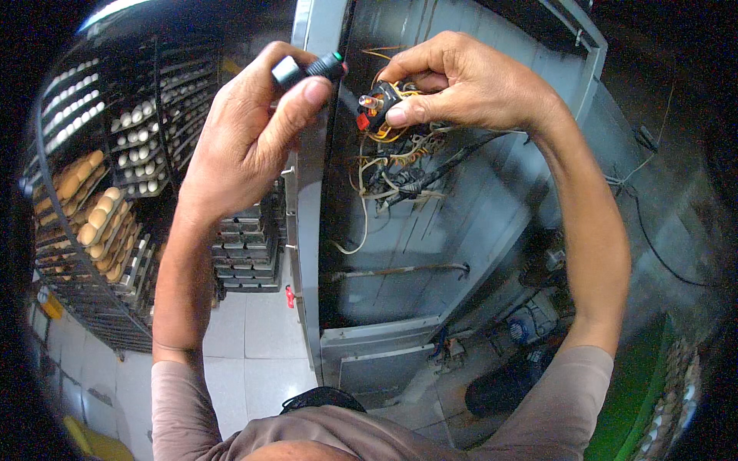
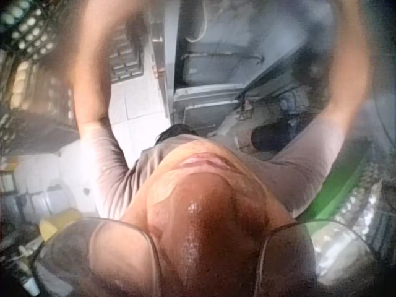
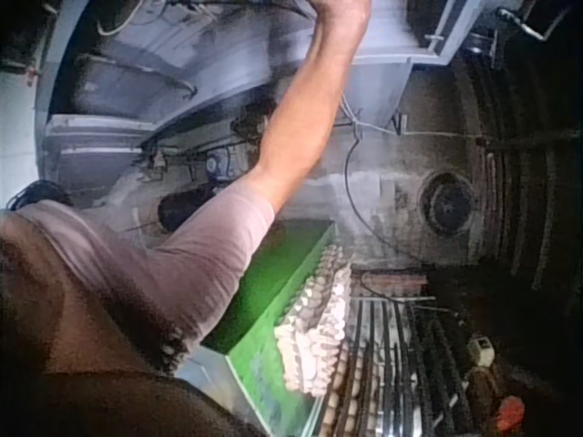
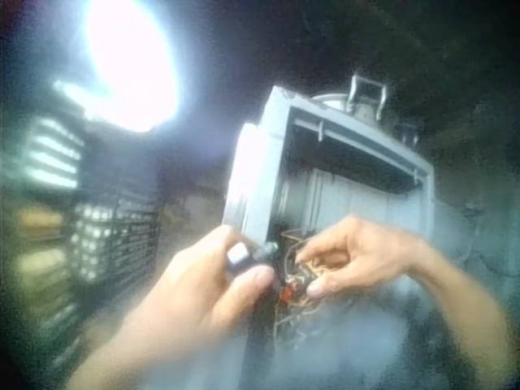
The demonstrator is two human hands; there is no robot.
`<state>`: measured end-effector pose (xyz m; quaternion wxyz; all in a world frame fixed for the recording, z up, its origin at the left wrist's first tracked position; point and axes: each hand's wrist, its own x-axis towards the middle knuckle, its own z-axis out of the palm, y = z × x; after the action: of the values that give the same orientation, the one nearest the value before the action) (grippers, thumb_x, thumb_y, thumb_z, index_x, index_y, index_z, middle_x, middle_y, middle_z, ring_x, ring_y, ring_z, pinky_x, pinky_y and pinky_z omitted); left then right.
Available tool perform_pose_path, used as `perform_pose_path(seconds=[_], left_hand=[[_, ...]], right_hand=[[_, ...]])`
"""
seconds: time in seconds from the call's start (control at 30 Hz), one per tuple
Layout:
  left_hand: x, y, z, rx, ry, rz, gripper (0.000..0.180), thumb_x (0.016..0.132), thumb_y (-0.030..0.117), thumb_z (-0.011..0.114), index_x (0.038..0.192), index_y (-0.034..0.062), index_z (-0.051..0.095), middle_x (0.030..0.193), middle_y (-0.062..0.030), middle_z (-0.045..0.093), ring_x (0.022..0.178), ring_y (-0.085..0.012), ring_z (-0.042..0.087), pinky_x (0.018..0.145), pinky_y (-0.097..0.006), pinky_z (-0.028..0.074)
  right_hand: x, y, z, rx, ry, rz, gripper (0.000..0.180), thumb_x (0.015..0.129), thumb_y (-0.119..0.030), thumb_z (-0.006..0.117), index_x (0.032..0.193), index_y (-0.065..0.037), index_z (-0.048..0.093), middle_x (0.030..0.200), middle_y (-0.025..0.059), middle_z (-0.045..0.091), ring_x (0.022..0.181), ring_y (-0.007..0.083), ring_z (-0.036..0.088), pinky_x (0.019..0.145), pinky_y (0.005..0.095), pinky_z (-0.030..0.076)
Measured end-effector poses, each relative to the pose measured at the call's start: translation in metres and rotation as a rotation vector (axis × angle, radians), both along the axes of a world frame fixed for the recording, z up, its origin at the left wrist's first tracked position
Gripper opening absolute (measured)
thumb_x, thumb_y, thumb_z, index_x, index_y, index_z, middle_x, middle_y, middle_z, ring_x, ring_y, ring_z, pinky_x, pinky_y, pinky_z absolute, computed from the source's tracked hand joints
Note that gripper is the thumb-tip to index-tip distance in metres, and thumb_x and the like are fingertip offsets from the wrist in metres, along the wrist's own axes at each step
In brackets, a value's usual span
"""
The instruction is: The person opens a metal panel on a large industrial machine and removes a dual-button switch. They manipulate the switch and its attached wires, then reinsert the switch into the panel and close the door.
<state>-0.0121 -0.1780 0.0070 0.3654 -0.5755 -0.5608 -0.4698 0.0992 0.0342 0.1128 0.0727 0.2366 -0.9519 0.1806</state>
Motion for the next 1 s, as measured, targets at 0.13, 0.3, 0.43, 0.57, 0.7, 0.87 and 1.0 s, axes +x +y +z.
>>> perform_pose_path(seconds=[0.13, 0.3, 0.43, 0.57, 0.7, 0.87, 1.0], left_hand=[[-0.003, 0.000, 0.010, -0.066, 0.024, -0.119, 0.030, 0.097, 0.023, 0.065, 0.115, -0.0006, 0.057, 0.084, -0.0031, 0.059, 0.074, -0.0059, 0.055, 0.061, -0.023, 0.046], [0.005, 0.000, 0.019, -0.061, -0.122, -0.226, 0.043, 0.089, 0.020, 0.074, 0.123, -0.0015, 0.058, 0.090, -0.0003, 0.062, 0.080, -0.0049, 0.057, 0.073, -0.022, 0.050], [-0.004, -0.003, 0.021, -0.088, -0.106, -0.149, 0.046, 0.087, 0.020, 0.077, 0.123, -0.0021, 0.060, 0.086, 0.0014, 0.061, 0.079, -0.0043, 0.056, 0.072, -0.021, 0.049], [-0.001, -0.001, 0.019, -0.063, -0.114, -0.129, 0.042, 0.087, 0.022, 0.076, 0.121, -0.0010, 0.064, 0.084, 0.0021, 0.061, 0.077, -0.0041, 0.056, 0.069, -0.021, 0.048], [-0.001, 0.001, 0.015, -0.040, -0.101, -0.118, 0.042, 0.088, 0.022, 0.075, 0.123, 0.0010, 0.065, 0.084, 0.0017, 0.062, 0.074, -0.0044, 0.055, 0.065, -0.021, 0.048], [-0.002, 0.004, 0.013, -0.003, -0.093, -0.089, 0.041, 0.089, 0.020, 0.074, 0.124, 0.0021, 0.066, 0.080, 0.0004, 0.063, 0.072, -0.0042, 0.056, 0.064, -0.022, 0.048], [0.001, 0.007, 0.012, 0.010, -0.045, -0.045, 0.040, 0.089, 0.019, 0.075, 0.124, 0.0022, 0.066, 0.078, -0.0010, 0.065, 0.071, -0.0041, 0.056, 0.064, -0.022, 0.049]], right_hand=[[0.005, -0.006, 0.004, 0.040, -0.027, -0.021, 0.037, 0.086, -0.015, 0.077, 0.115, 0.006, 0.066, 0.099, 0.0055, 0.070, 0.092, 0.0081, 0.063, 0.082, 0.0231, 0.052], [0.003, -0.008, 0.007, 0.071, -0.028, -0.040, 0.035, 0.086, -0.018, 0.077, 0.111, 0.005, 0.068, 0.092, 0.0029, 0.070, 0.084, 0.0057, 0.061, 0.074, 0.0219, 0.050], [0.003, -0.008, 0.007, 0.130, 0.022, -0.021, 0.032, 0.087, -0.021, 0.076, 0.107, 0.003, 0.069, 0.085, 0.0001, 0.068, 0.076, 0.0035, 0.057, 0.066, 0.0210, 0.045], [0.001, -0.004, 0.011, 0.210, 0.020, -0.068, 0.030, 0.088, -0.023, 0.075, 0.104, 0.002, 0.070, 0.080, -0.0018, 0.066, 0.072, 0.0023, 0.055, 0.063, 0.0204, 0.043], [-0.001, -0.003, 0.007, 0.136, -0.022, -0.046, 0.030, 0.088, -0.025, 0.074, 0.102, 0.001, 0.070, 0.078, -0.0032, 0.064, 0.069, 0.0018, 0.053, 0.061, 0.0199, 0.041], [-0.001, -0.001, 0.008, 0.129, -0.001, -0.030, 0.030, 0.088, -0.028, 0.074, 0.100, 0.000, 0.071, 0.076, -0.0051, 0.061, 0.068, 0.0015, 0.051, 0.059, 0.0195, 0.039], [-0.003, 0.002, 0.009, 0.153, 0.031, -0.029, 0.031, 0.088, -0.030, 0.074, 0.097, 0.000, 0.071, 0.070, -0.0077, 0.056, 0.064, 0.0011, 0.046, 0.055, 0.0209, 0.034]])
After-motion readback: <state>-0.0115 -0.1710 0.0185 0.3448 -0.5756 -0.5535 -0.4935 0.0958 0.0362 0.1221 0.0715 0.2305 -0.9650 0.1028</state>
